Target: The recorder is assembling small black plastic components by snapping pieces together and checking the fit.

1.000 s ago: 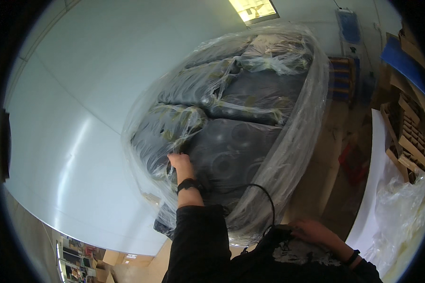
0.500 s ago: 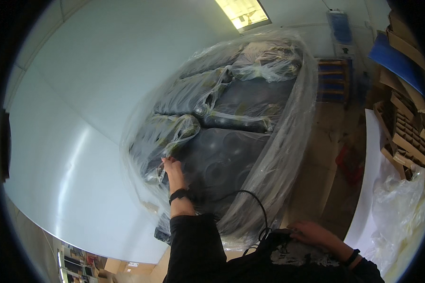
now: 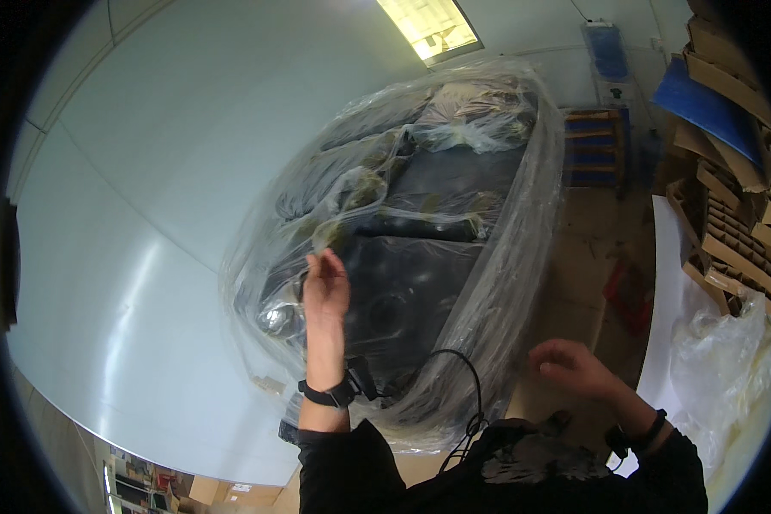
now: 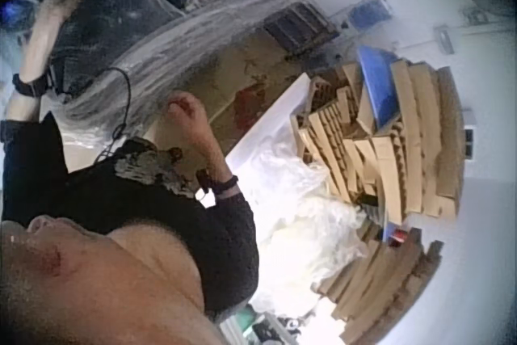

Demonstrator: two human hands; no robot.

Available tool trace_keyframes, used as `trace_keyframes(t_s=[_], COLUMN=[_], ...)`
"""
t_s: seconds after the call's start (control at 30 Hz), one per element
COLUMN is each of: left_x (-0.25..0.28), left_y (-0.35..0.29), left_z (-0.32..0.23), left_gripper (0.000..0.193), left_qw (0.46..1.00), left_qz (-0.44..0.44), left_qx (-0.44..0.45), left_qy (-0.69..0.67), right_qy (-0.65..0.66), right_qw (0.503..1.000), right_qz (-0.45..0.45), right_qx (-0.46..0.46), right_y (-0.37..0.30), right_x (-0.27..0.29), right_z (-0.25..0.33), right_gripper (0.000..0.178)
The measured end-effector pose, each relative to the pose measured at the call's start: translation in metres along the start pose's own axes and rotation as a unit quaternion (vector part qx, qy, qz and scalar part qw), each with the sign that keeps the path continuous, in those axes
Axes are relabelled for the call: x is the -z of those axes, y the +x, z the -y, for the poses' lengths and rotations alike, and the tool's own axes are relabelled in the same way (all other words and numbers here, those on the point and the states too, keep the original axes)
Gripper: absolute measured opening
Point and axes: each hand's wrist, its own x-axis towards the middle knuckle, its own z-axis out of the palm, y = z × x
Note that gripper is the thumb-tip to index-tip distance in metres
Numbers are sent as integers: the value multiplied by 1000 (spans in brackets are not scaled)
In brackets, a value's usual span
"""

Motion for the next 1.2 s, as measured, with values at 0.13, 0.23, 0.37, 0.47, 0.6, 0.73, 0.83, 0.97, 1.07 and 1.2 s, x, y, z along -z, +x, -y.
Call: trace_keyframes(t_s=[0.13,0.23,0.37,0.47,0.6,0.73,0.83,0.97,1.07,1.2], left_x=[-17,-22,-42,-54,-61,-98,-121,-143,-150,-110], left_y=[-80,-139,-233,-275,-267,-270,-280,-303,-324,-357], left_z=[53,90,100,81,39,23,-4,-16,-26,-56], left_gripper=[19,20,38,45,50,48,40,40,21,28], left_qw=[988,968,840,744,758,866,834,820,886,851], left_qz=[98,158,385,498,532,468,536,558,431,457], left_qx=[117,178,276,349,298,158,-37,-61,63,-62], left_qy=[30,85,264,277,231,-83,-122,-111,-161,-251], right_qy=[199,389,458,484,222,144,162,160,162,380], right_qw=[980,919,888,867,962,981,976,981,978,913], right_qz=[-25,-10,48,34,-71,-84,-42,-45,-105,-145], right_qx=[-2,-53,-22,-115,-143,-99,-142,-103,-83,-41], right_y=[22,52,78,94,102,114,124,145,154,175], right_x=[-7,-9,-5,-14,-42,-33,-38,-47,-37,-38], right_z=[3,14,16,19,37,31,59,76,85,85], right_gripper=[34,42,47,48,53,58,63,67,66,67])
